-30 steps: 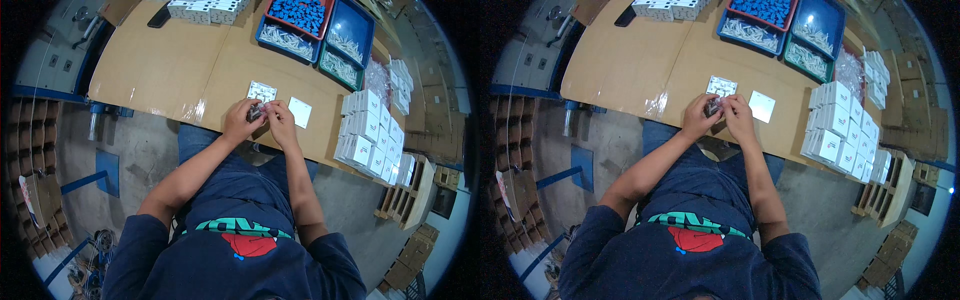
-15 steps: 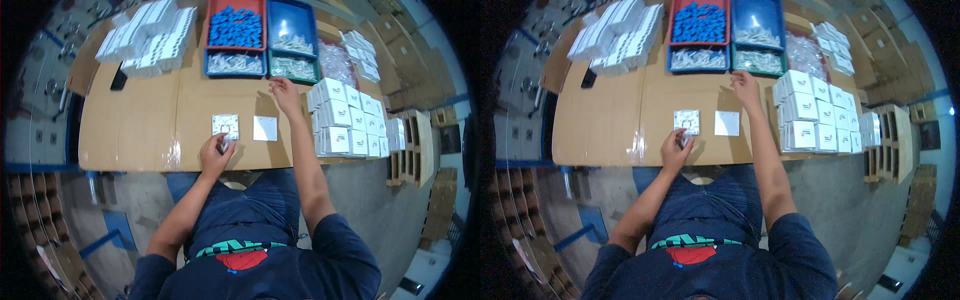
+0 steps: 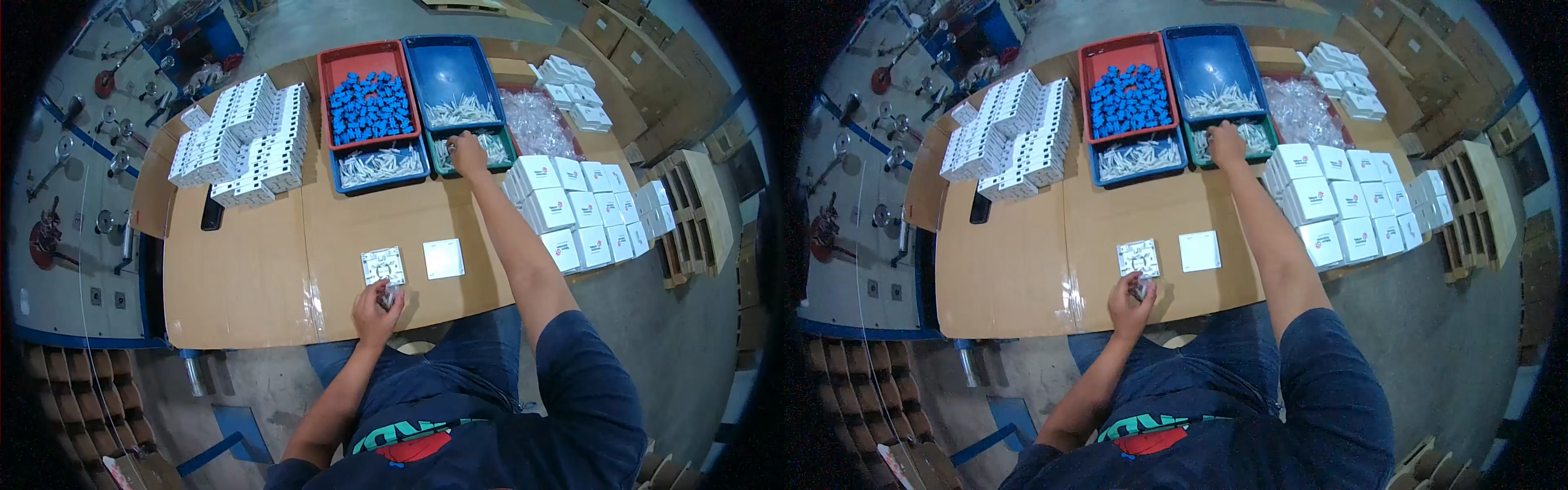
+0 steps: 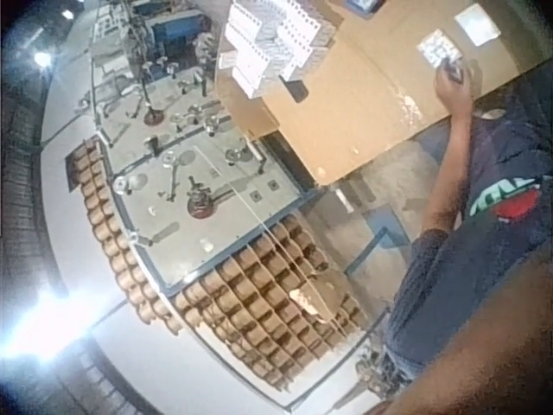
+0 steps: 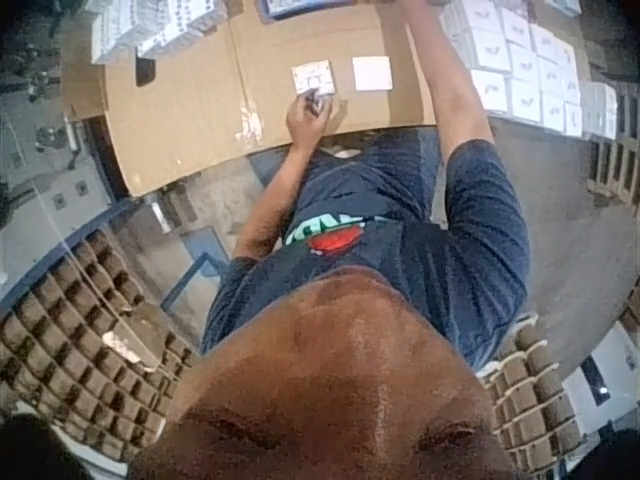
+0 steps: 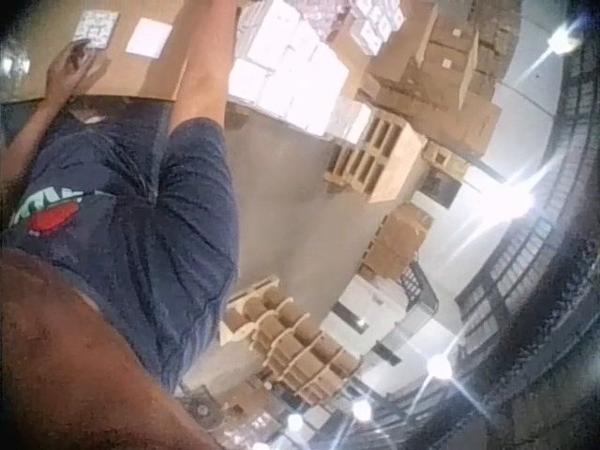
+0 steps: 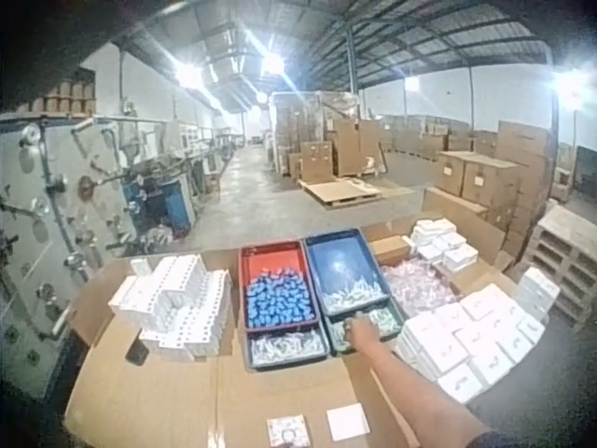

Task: Assembling and packaging electronic or mechanical components into white boxes.

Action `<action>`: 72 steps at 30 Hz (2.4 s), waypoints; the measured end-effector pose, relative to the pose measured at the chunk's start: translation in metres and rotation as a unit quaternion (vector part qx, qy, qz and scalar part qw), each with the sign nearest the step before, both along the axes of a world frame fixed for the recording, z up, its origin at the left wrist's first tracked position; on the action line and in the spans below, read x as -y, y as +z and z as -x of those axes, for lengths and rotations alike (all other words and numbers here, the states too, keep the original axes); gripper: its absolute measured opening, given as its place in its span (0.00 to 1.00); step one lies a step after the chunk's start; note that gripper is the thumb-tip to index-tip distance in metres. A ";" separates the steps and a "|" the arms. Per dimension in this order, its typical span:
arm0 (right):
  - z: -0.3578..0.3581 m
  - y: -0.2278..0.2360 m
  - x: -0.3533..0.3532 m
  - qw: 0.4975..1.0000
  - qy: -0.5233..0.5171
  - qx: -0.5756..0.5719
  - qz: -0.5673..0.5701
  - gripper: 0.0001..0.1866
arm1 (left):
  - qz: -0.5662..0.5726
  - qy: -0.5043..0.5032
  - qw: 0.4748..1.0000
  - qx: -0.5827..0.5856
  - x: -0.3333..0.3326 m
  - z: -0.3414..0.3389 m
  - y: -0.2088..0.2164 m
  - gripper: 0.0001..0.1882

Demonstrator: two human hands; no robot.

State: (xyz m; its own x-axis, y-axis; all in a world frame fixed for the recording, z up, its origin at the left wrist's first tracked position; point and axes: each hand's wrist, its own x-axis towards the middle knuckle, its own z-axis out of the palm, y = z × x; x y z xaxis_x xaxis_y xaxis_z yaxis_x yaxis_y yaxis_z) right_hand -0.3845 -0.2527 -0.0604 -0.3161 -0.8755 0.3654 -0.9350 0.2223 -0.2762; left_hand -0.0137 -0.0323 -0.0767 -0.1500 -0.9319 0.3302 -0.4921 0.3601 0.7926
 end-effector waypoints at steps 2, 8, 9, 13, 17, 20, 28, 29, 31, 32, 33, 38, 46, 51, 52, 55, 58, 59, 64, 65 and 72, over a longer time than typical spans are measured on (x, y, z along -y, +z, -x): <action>0.007 0.004 0.003 0.999 -0.003 0.028 -0.035 0.06 | 0.006 -0.005 1.000 0.001 0.001 -0.001 0.000 0.20; 0.010 0.009 0.005 0.998 0.007 0.052 -0.038 0.05 | 0.010 -0.010 1.000 0.020 0.001 -0.001 0.004 0.20; 0.009 0.011 0.003 0.997 0.007 0.064 -0.032 0.05 | 0.011 -0.009 1.000 0.020 0.002 -0.001 0.004 0.20; 0.017 0.018 -0.004 0.989 0.001 0.125 0.078 0.09 | 0.011 -0.010 1.000 0.009 0.000 0.002 0.006 0.20; 0.021 0.022 -0.021 0.974 0.040 0.181 0.131 0.09 | 0.011 -0.009 1.000 0.003 -0.002 0.002 0.006 0.20; -0.008 0.010 -0.045 0.958 0.049 0.251 0.131 0.11 | -0.006 0.008 1.000 0.008 -0.006 -0.004 0.001 0.20; -0.139 0.021 -0.184 0.806 0.133 0.577 -0.002 0.06 | -0.007 0.006 1.000 -0.004 0.005 0.002 0.013 0.20; -0.155 0.024 -0.195 0.804 0.132 0.579 -0.025 0.06 | 0.011 -0.002 1.000 -0.006 0.007 0.000 0.015 0.21; -0.178 0.023 -0.209 0.828 0.157 0.534 -0.058 0.06 | 0.036 -0.011 0.999 -0.011 0.007 -0.003 0.014 0.20; -0.185 0.026 -0.211 0.827 0.159 0.535 -0.065 0.06 | 0.031 -0.006 0.999 -0.011 0.006 -0.005 0.014 0.20; -0.192 0.032 -0.213 0.831 0.160 0.528 -0.070 0.06 | 0.024 -0.009 1.000 -0.014 0.005 -0.006 0.015 0.20; -0.204 0.028 -0.221 0.845 0.228 0.481 -0.061 0.06 | 0.036 -0.009 0.999 -0.026 0.001 -0.007 0.012 0.20; -0.201 0.028 -0.226 0.823 0.262 0.496 -0.084 0.08 | 0.011 -0.015 0.998 -0.059 0.003 -0.004 0.012 0.21; -0.184 0.031 -0.197 0.822 0.191 0.527 -0.099 0.09 | 0.015 -0.001 0.999 -0.050 0.004 -0.005 0.009 0.21; -0.176 0.029 -0.183 0.832 0.186 0.516 -0.081 0.09 | 0.022 -0.006 0.998 -0.052 0.004 -0.005 0.011 0.21; -0.147 0.020 -0.125 0.894 0.189 0.406 -0.017 0.11 | -0.012 0.006 0.999 -0.044 0.002 -0.006 0.009 0.21; -0.131 0.031 -0.069 0.936 0.174 0.304 0.010 0.10 | 0.005 0.005 0.999 -0.050 0.001 -0.004 0.006 0.20; -0.128 0.035 -0.052 0.953 0.163 0.255 0.008 0.09 | 0.009 0.006 0.999 -0.038 0.000 -0.003 0.010 0.20; -0.138 0.031 0.005 0.978 0.160 0.127 -0.042 0.08 | 0.026 0.016 0.999 -0.030 -0.001 -0.003 0.006 0.20; -0.140 0.029 0.012 0.982 0.152 0.090 -0.060 0.08 | 0.025 0.014 0.999 -0.032 -0.001 -0.002 0.005 0.20; -0.141 0.013 0.036 0.993 0.091 0.032 -0.065 0.06 | 0.032 -0.002 0.999 -0.027 0.003 -0.001 0.005 0.21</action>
State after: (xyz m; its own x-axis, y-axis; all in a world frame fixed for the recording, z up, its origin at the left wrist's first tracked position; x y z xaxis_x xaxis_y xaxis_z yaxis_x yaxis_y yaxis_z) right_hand -0.2438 -0.2890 -0.0472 -0.1682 -0.9585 0.2300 -0.9441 0.0896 -0.3172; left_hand -0.0124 -0.0358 -0.0717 -0.1331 -0.9081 0.3971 -0.4475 0.4125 0.7935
